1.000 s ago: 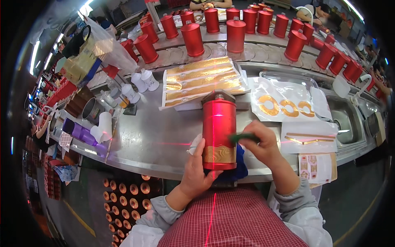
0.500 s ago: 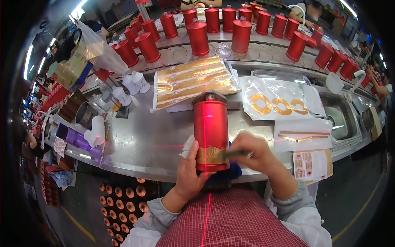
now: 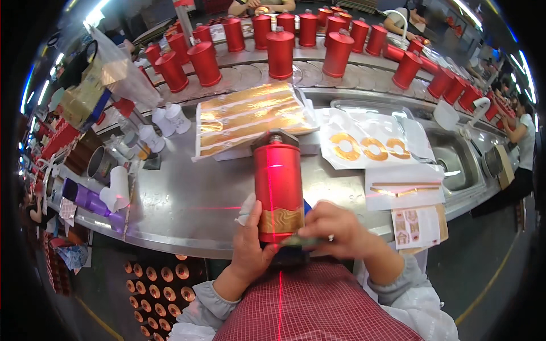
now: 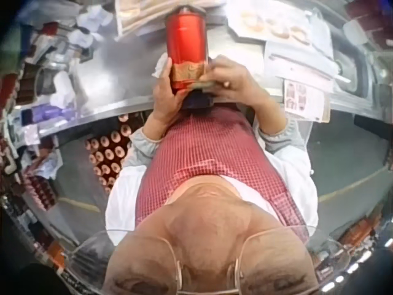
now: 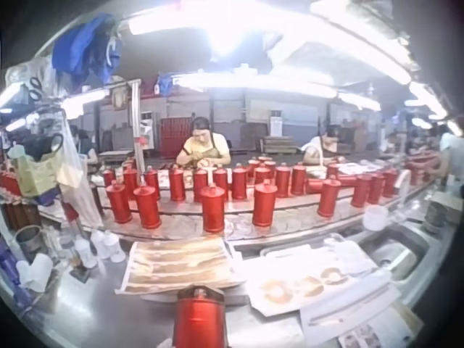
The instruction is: The person applies a gold decorative label to a red cylindrical tin, smooths it with a green card, and trims the excess. They then apply a second label to the same tin and repeat the smoothing and trimming process.
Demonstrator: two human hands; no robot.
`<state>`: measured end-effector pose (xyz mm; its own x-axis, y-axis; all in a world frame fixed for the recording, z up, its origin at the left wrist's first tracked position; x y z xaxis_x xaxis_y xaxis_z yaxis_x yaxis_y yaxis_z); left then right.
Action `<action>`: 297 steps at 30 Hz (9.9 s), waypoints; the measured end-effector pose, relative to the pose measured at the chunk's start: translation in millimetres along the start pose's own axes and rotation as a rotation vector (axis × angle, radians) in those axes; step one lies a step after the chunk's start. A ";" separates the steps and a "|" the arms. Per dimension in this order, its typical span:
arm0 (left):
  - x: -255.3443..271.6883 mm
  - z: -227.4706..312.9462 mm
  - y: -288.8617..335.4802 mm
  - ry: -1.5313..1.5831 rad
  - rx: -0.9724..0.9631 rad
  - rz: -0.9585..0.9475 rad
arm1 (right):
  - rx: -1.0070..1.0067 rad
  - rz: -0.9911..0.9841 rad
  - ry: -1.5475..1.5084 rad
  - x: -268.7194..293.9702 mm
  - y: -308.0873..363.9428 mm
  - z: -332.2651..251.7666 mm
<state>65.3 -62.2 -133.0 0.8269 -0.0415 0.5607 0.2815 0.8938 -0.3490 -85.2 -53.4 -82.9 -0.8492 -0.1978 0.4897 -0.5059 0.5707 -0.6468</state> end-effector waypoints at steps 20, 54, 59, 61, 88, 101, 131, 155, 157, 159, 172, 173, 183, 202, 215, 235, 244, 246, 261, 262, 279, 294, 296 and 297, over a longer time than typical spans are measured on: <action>4.1 30.1 23.7 -0.176 -0.371 0.186 | -0.220 0.241 0.055 34.3 21.3 40.1; 26.4 -26.0 -5.7 0.974 0.290 0.046 | -0.150 -0.041 -0.071 52.3 75.4 -37.4; 20.3 -31.7 -9.4 1.138 0.270 -0.054 | -0.604 0.120 -0.718 50.4 208.2 -55.5; 16.9 -36.4 -9.8 1.176 0.281 -0.071 | -0.714 0.529 -1.147 21.9 286.3 -44.5; 0.5 -60.8 6.6 1.280 0.350 -0.084 | -1.564 -0.649 0.044 -200.5 592.1 115.3; -9.6 -107.2 18.3 1.401 0.469 -0.041 | -1.308 -0.706 0.150 -198.2 515.8 154.9; 29.6 -24.7 22.2 0.602 0.219 0.003 | -0.765 -0.124 0.051 -44.0 234.6 -3.0; 3.3 9.2 -0.6 -0.177 -0.039 -0.032 | 0.096 0.079 0.355 -4.2 -9.4 -23.3; 1.9 -2.4 -0.7 -0.169 -0.031 0.008 | 0.059 -0.028 0.139 -12.5 -16.1 -26.3; 3.1 0.2 -4.4 -0.125 -0.053 0.023 | -0.173 0.047 0.032 6.4 -14.3 14.2; -2.0 -18.8 -4.5 0.092 0.058 -0.024 | -0.122 -0.001 -0.072 -0.2 -6.4 10.8; -3.6 -12.4 -3.9 0.112 0.054 -0.049 | -0.101 0.093 0.122 17.1 0.5 25.5; -2.8 -1.3 -4.9 -0.114 -0.038 0.050 | -0.127 0.224 0.199 26.1 5.8 30.9; 16.9 2.7 14.2 0.001 -0.157 0.109 | -0.320 0.163 -0.065 27.5 39.7 25.6; 9.0 38.1 5.8 -0.253 -0.388 -0.019 | -0.360 0.407 -0.071 36.5 60.0 34.2; 9.4 28.3 -41.6 -0.040 -0.036 -0.143 | -0.468 0.575 -0.134 35.8 83.5 44.8; -5.9 26.8 -18.3 -0.327 -0.148 -0.093 | -0.263 0.268 -0.001 4.5 59.1 34.1; -3.1 5.1 -11.5 -0.174 -0.040 -0.096 | -0.209 0.185 0.093 -6.3 51.1 29.4; 3.5 -22.0 -4.7 0.041 0.036 -0.133 | -0.090 0.187 0.338 -17.1 32.9 12.7; 4.6 -11.4 -5.5 -0.005 -0.018 -0.140 | -0.096 0.184 0.325 -16.6 31.5 13.5; -1.6 75.7 -44.4 -0.202 -0.364 -0.206 | -0.113 0.193 0.374 -15.4 29.3 15.6; -3.4 64.0 -59.9 -0.096 -0.196 -0.299 | -0.126 0.183 0.385 -17.8 31.4 18.0; 3.0 61.8 -61.9 -0.133 -0.144 -0.307 | -0.127 0.182 0.387 -17.2 31.7 18.1; 3.7 62.0 -63.2 -0.170 -0.150 -0.296 | -0.128 0.182 0.386 -17.0 32.0 18.5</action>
<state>20.4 -91.2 -62.3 0.6098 -0.2026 0.7662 0.5752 0.7783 -0.2519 -89.7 -46.6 -122.7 -0.7913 0.2135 0.5730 -0.3098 0.6678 -0.6768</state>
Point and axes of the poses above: each hand's wrist, its own y-axis away from the middle knuckle, its own x-axis out of the back of the hand, z = x × y, the point moved 10 cm from there along -y, towards the middle knuckle, and after that the axes turned 13 degrees about x, right-handed, at the moved point
